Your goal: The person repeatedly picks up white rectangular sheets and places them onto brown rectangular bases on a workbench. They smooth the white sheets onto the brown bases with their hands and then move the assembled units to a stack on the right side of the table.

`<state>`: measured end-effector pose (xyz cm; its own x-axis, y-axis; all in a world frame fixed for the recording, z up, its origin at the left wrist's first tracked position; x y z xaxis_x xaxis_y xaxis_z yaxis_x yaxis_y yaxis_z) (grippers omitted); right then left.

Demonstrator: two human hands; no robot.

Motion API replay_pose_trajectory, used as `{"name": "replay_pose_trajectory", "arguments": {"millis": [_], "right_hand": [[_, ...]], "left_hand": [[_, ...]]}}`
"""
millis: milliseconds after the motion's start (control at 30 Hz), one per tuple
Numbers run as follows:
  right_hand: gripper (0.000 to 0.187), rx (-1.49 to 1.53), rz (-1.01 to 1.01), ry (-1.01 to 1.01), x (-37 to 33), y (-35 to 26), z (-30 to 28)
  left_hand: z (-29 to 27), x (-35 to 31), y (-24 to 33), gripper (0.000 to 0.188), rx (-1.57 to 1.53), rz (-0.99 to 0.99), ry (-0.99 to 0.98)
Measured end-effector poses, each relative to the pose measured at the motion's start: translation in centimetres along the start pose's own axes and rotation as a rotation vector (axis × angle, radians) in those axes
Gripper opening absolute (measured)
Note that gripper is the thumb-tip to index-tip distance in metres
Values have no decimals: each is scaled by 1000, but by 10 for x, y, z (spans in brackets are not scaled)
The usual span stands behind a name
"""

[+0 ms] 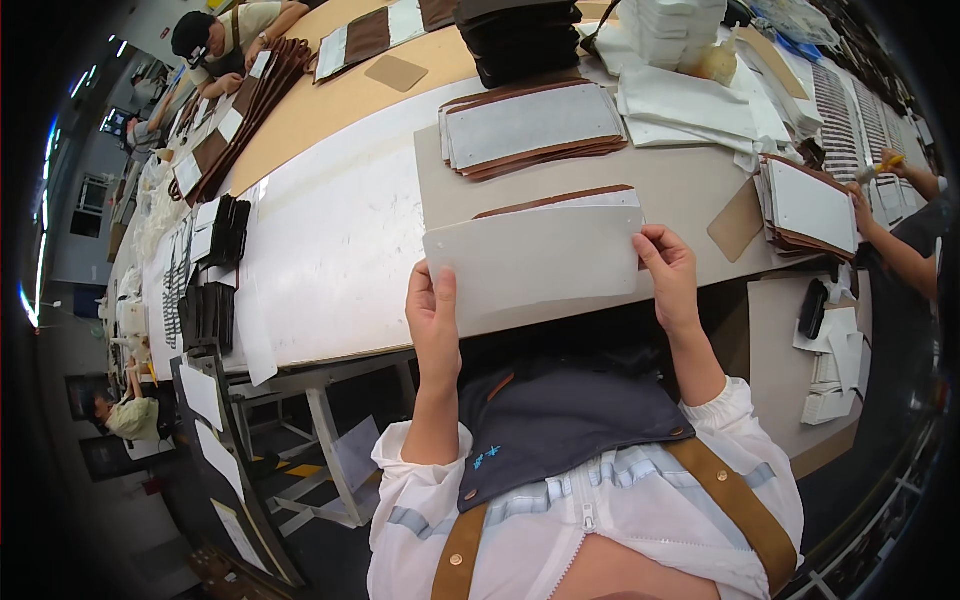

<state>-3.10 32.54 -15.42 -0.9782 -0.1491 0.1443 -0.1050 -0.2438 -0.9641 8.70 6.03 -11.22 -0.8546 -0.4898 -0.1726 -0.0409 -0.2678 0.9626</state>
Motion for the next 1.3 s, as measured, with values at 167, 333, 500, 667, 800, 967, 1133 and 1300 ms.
{"name": "replay_pose_trajectory", "arguments": {"millis": [167, 333, 500, 667, 800, 967, 1133, 1300], "right_hand": [[17, -61, 62, 34, 7, 10, -20], [22, -111, 98, 55, 15, 14, -26], [25, -224, 28, 69, 29, 14, -27], [24, -331, 11, 23, 45, 29, -32], [22, -403, 3, 28, 50, 33, -28], [21, -480, -16, 38, 50, 35, -26], [22, -525, -37, 43, 49, 35, -23], [22, -524, -36, 42, 49, 35, -23]], "left_hand": [[-20, 15, -38, 30, 396, 73, 105], [-15, 24, -44, 40, 413, 22, 88], [-2, 32, -44, 46, 439, 40, 80], [1, 46, -47, 36, 641, 22, 92], [3, 52, -50, 28, 726, 76, 114], [3, 55, -57, 24, 775, 145, 128], [4, 54, -56, 25, 788, 117, 129], [6, 53, -55, 25, 804, 125, 135]]}}
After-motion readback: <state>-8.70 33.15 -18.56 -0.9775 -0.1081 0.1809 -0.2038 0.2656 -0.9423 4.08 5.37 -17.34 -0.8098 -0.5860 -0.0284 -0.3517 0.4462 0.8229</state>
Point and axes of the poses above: each hand's wrist, its own x-axis towards the middle knuckle, its own z-axis out of the palm, y = z × x, the point moved 1 cm from there along x, towards the middle knuckle, and after that the axes turned 10 degrees about -z, right-handed, at the moved point
